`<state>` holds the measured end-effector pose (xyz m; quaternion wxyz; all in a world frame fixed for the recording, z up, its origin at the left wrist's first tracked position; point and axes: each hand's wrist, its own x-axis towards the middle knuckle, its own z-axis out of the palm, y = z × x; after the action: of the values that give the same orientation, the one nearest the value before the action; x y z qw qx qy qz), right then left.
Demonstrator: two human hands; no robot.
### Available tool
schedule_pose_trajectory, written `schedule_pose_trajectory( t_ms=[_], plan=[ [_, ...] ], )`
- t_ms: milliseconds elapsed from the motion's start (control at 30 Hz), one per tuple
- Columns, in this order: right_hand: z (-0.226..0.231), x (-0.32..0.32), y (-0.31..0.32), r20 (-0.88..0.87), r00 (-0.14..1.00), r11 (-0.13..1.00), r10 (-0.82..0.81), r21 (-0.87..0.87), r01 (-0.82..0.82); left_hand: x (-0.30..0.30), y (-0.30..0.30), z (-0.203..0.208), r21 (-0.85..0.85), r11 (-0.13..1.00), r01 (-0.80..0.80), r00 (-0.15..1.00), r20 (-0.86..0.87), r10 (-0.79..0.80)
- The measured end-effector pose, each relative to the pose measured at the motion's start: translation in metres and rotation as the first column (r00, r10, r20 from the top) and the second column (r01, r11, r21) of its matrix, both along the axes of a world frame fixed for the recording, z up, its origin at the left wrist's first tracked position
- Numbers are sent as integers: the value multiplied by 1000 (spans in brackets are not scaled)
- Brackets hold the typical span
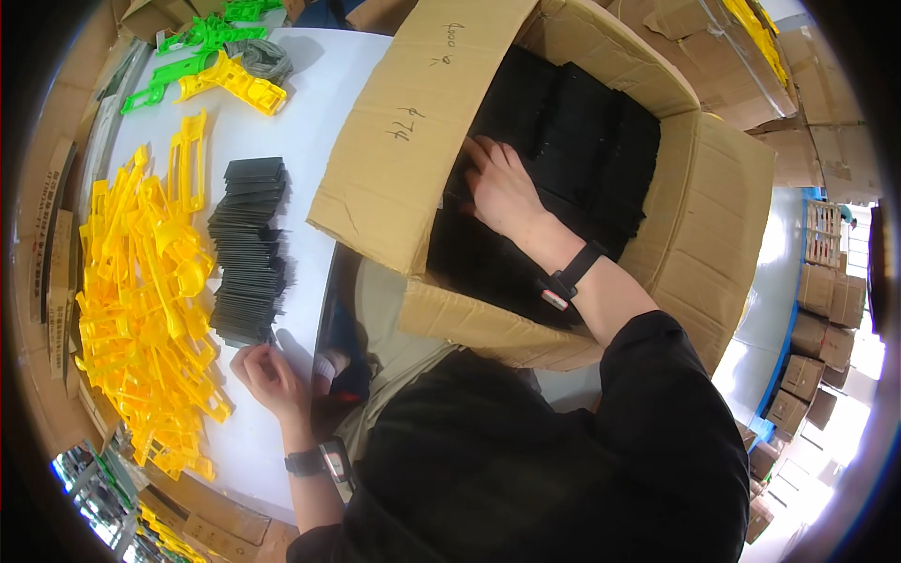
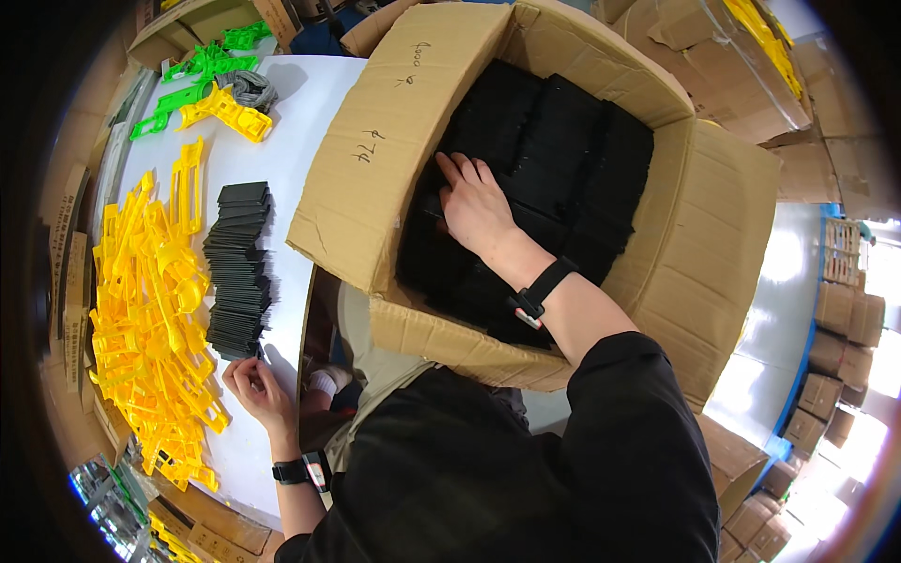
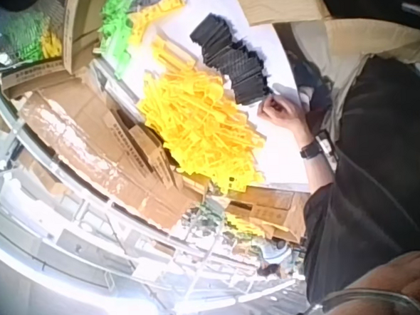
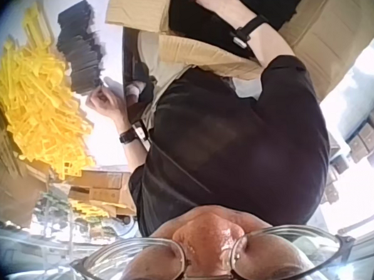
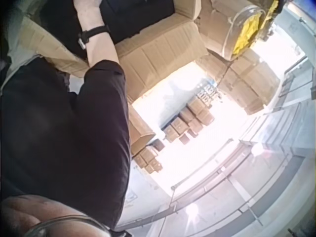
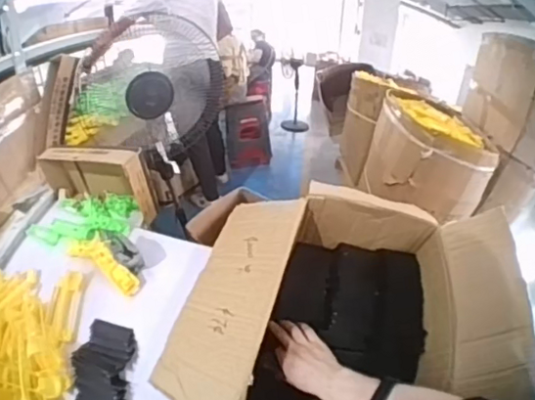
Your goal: The worker is organizing and counting black plastic components from a box onto a work surface.
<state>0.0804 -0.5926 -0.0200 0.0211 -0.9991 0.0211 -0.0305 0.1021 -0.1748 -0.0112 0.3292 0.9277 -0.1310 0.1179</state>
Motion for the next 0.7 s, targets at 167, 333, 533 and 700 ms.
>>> schedule_pose_trajectory(
  t_ms=[167, 333, 533, 700],
  plan=[
    [7, 0, -3, -10, 1000, 1000, 25, 19, -25, 0, 2, -2, -15, 1000, -2, 1000, -15, 2],
    [18, -4, -5, 40, 999, 998, 27, 54, -29, 0, 2, -1, 3, 1000, 11, 1000, -4, -11],
    [25, -1, -29, 24, 1000, 913, 9, 408, -18, 0, 3, -3, -10, 1000, 16, 1000, -15, -16],
    [44, 2, -38, -66, 969, 649, -238, 732, 209, 0, 3, -4, 13, 1000, 10, 1000, 12, -10]
  ],
)
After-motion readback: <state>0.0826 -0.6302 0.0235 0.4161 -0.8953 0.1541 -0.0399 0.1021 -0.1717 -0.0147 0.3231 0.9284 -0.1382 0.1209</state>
